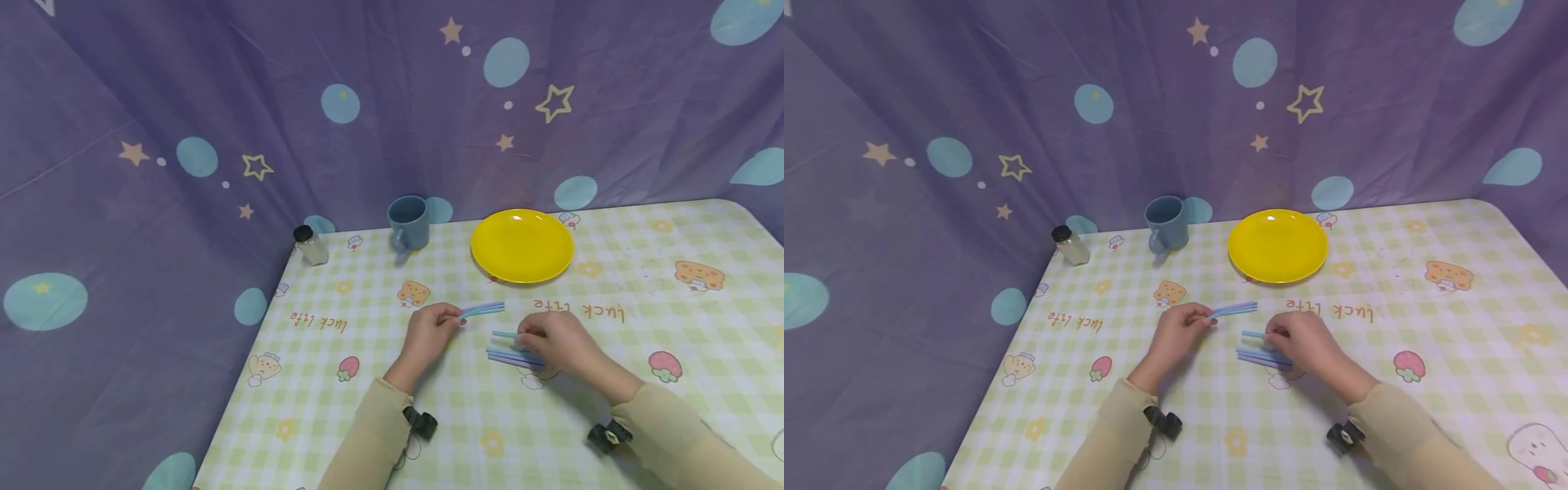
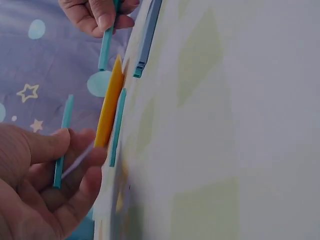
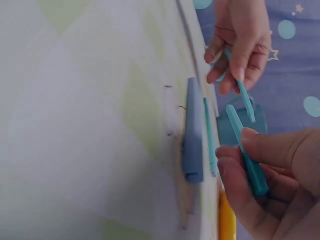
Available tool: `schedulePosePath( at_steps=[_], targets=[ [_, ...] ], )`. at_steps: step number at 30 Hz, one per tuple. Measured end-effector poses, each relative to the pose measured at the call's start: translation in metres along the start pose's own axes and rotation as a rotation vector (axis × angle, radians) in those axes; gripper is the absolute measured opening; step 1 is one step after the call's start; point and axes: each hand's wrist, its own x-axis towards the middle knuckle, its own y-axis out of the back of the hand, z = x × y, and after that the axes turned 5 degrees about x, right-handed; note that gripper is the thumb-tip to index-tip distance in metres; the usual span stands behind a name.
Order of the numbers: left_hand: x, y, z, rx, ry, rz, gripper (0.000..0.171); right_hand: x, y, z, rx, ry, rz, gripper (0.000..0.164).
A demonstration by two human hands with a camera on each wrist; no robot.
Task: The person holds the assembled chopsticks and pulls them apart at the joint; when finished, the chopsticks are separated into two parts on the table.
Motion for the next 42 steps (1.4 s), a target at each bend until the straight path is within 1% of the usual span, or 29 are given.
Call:
schedulePosePath(
  at_steps=[3,5,7,12,15,17,19,22,29,35,42],
  targets=[
    [0.007,-0.005,0.001,0.065,0.011,0.047,0.004,0.002,-0.005,0.002,-0.015,-0.052,0.000,0.012],
    [0.012,-0.008,0.001,0.101,0.018,0.059,0.004,0.003,-0.008,0.003,-0.024,-0.071,0.002,0.015],
    [0.016,-0.013,0.000,0.131,0.022,0.061,0.004,0.005,-0.011,0.004,-0.034,-0.082,0.002,0.017],
    [0.028,-0.021,-0.001,0.215,0.057,0.045,0.008,0.009,-0.015,0.006,-0.031,-0.113,-0.020,0.022],
    [0.033,-0.025,0.001,0.263,0.072,0.038,0.011,0.010,-0.016,0.008,-0.017,-0.110,-0.031,0.023],
    [0.036,-0.027,0.002,0.292,0.070,0.035,0.012,0.011,-0.017,0.009,-0.007,-0.104,-0.035,0.023],
    [0.038,-0.029,0.003,0.319,0.059,0.033,0.013,0.011,-0.016,0.009,0.000,-0.098,-0.044,0.023],
    [0.039,-0.030,0.005,0.359,0.058,0.034,0.014,0.011,-0.015,0.009,0.010,-0.103,-0.063,0.023],
    [0.041,-0.033,0.008,0.427,0.095,0.019,0.018,0.011,-0.009,0.007,0.015,-0.138,-0.123,0.022],
    [0.044,-0.032,0.010,0.450,0.108,0.016,0.022,0.011,-0.007,0.005,0.010,-0.153,-0.168,0.021],
    [0.046,-0.033,0.012,0.482,0.124,0.011,0.025,0.011,-0.006,0.007,0.021,-0.135,-0.177,0.018]
  ],
)
